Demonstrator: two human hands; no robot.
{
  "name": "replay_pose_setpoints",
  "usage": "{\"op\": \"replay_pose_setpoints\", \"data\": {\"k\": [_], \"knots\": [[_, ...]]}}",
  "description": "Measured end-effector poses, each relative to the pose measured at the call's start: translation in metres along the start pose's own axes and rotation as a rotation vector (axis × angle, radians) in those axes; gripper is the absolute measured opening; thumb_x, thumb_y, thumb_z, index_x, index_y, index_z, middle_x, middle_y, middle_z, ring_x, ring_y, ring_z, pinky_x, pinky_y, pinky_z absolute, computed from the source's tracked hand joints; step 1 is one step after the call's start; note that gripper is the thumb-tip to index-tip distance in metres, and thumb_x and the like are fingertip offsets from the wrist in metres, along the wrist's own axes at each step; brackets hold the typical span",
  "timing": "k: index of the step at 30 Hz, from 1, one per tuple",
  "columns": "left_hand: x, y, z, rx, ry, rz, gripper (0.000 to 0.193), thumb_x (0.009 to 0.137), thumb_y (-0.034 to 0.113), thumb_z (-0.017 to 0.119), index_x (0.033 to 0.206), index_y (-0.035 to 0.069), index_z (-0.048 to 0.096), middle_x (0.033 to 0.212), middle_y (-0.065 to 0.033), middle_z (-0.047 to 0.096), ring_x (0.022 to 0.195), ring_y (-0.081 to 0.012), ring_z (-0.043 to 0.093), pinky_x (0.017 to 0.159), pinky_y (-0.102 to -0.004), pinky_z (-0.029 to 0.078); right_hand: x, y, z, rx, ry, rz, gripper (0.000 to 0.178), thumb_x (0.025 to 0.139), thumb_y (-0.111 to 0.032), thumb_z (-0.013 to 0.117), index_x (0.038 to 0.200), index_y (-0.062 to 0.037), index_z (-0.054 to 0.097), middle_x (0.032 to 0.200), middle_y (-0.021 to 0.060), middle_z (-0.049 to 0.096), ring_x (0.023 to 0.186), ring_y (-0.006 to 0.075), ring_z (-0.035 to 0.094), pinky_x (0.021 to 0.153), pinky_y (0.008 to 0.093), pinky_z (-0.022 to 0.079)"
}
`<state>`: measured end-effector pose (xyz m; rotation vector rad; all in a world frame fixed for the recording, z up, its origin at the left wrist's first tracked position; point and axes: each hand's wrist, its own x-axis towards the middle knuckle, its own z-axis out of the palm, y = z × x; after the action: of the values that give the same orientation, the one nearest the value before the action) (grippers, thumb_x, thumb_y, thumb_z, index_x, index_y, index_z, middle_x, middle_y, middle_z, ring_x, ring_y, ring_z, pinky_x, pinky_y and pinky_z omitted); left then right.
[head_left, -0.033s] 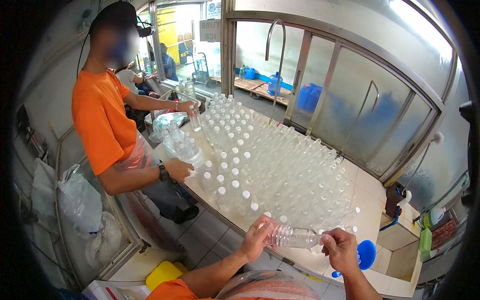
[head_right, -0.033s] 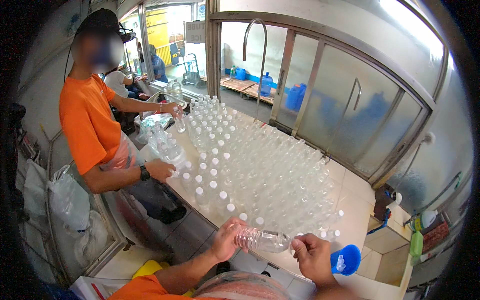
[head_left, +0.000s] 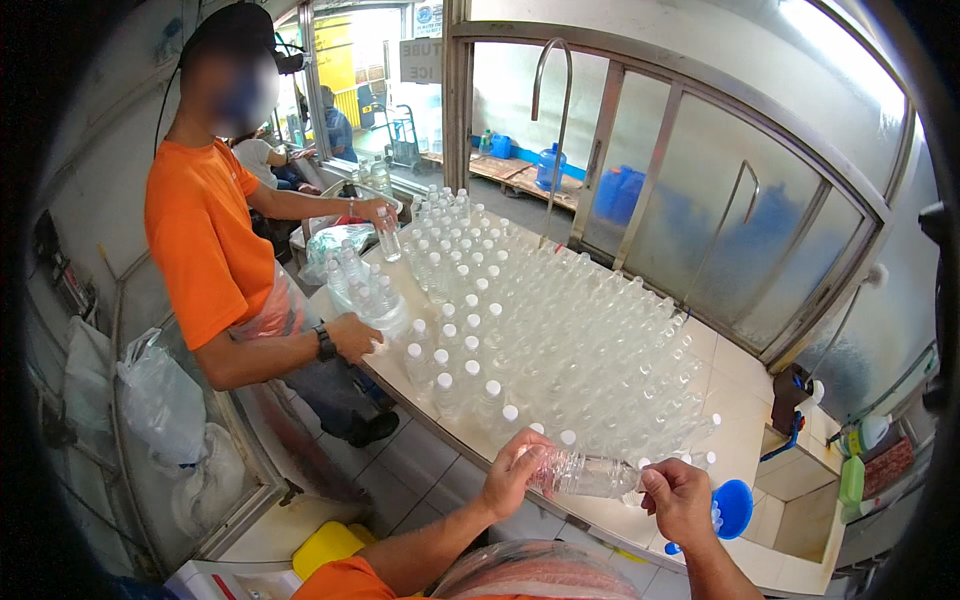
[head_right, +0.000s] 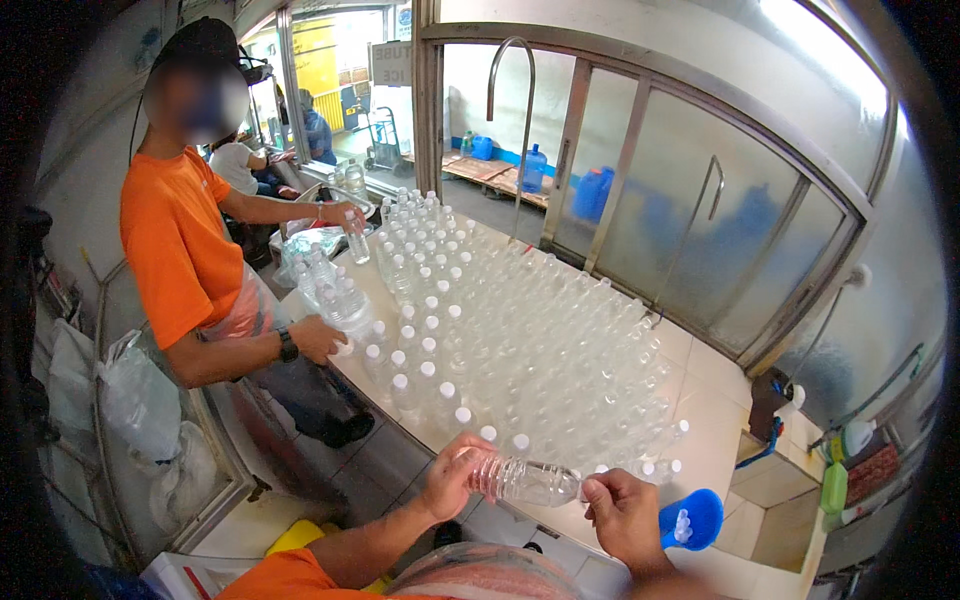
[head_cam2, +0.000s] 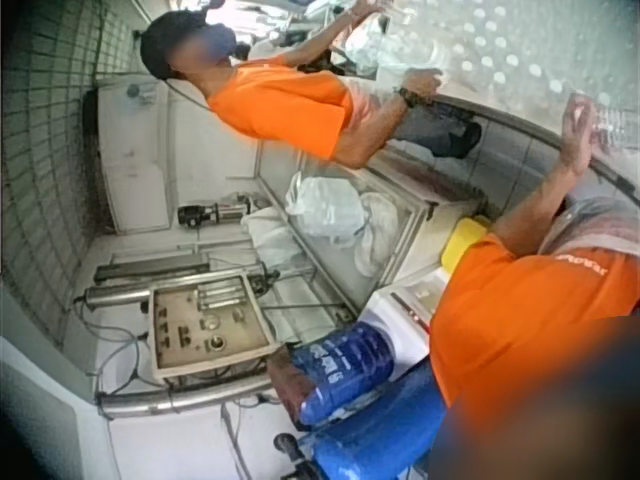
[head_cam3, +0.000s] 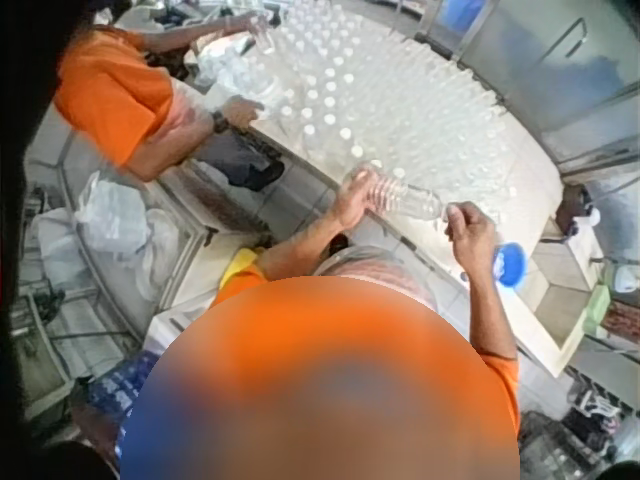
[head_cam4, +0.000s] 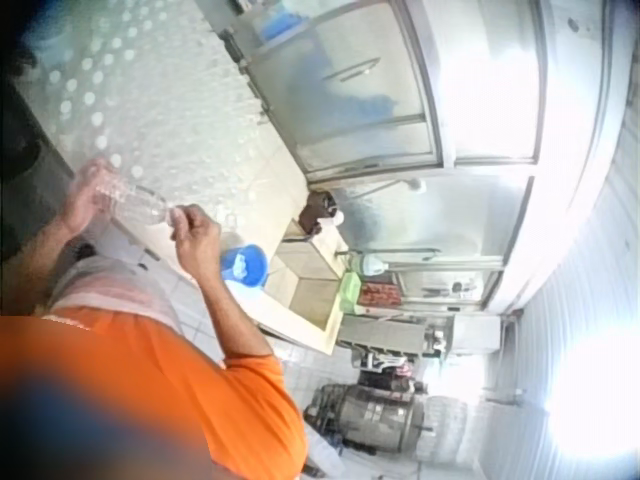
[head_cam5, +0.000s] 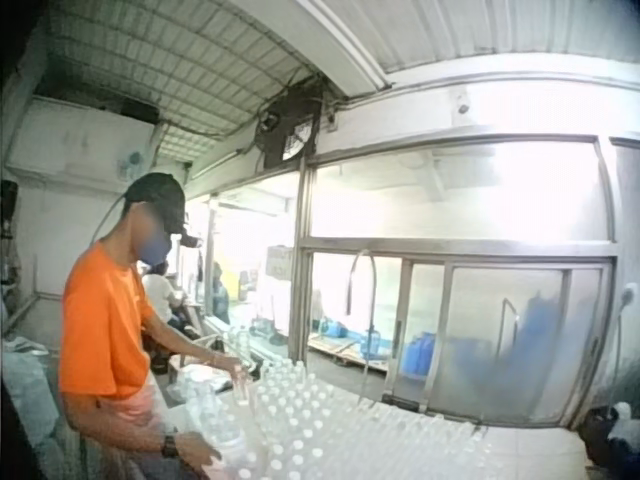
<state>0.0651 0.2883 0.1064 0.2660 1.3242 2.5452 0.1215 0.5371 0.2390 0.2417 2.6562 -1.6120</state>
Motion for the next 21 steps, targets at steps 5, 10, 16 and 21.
{"op": "replay_pose_setpoints", "data": {"k": [5,10,16,21], "knots": [[0.0,-0.007,-0.015,-0.171,-0.081,-0.007,0.038,0.109,0.04,0.054,0.127,0.007,0.058,0.11,-0.0123,0.069,0.088,-0.0208,0.07,0.074,-0.0369,0.06,0.008,-0.01,0.013,-0.188,0.09,-0.313,0.023,0.1,-0.021,0.072,0.095,0.0023,0.071,0.076,0.012,0.067,0.066,0.0249,0.067,0.06,0.0386,0.053],[-0.014,-0.005,-0.027,-0.591,-0.068,-0.495,0.041,0.107,0.042,0.054,0.128,0.007,0.06,0.118,-0.0159,0.07,0.092,-0.0281,0.072,0.077,-0.0406,0.062,0.024,-0.024,0.003,-0.692,-0.054,-1.073,0.027,0.088,-0.03,0.077,0.086,-0.006,0.066,0.075,0.0093,0.057,0.069,0.0332,0.057,0.065,0.0457,0.046],[-0.032,0.013,-0.019,-0.342,0.038,-0.377,0.037,0.107,0.033,0.053,0.122,0.0,0.062,0.106,-0.0173,0.073,0.087,-0.0319,0.073,0.078,-0.0469,0.062,0.031,0.006,0.012,-0.615,-0.006,-1.093,0.026,0.09,-0.026,0.067,0.075,-0.0071,0.056,0.07,0.0102,0.052,0.063,0.0303,0.049,0.06,0.0438,0.04],[-0.031,0.043,-0.024,0.755,-0.085,0.788,0.027,0.097,0.017,0.068,0.117,-0.002,0.063,0.103,-0.0199,0.073,0.083,-0.0325,0.071,0.076,-0.0423,0.058,0.041,0.041,0.057,0.336,-0.267,0.615,0.055,0.105,-0.042,0.052,0.07,0.0007,0.055,0.062,0.0116,0.056,0.056,0.0267,0.056,0.058,0.0463,0.045]]}}
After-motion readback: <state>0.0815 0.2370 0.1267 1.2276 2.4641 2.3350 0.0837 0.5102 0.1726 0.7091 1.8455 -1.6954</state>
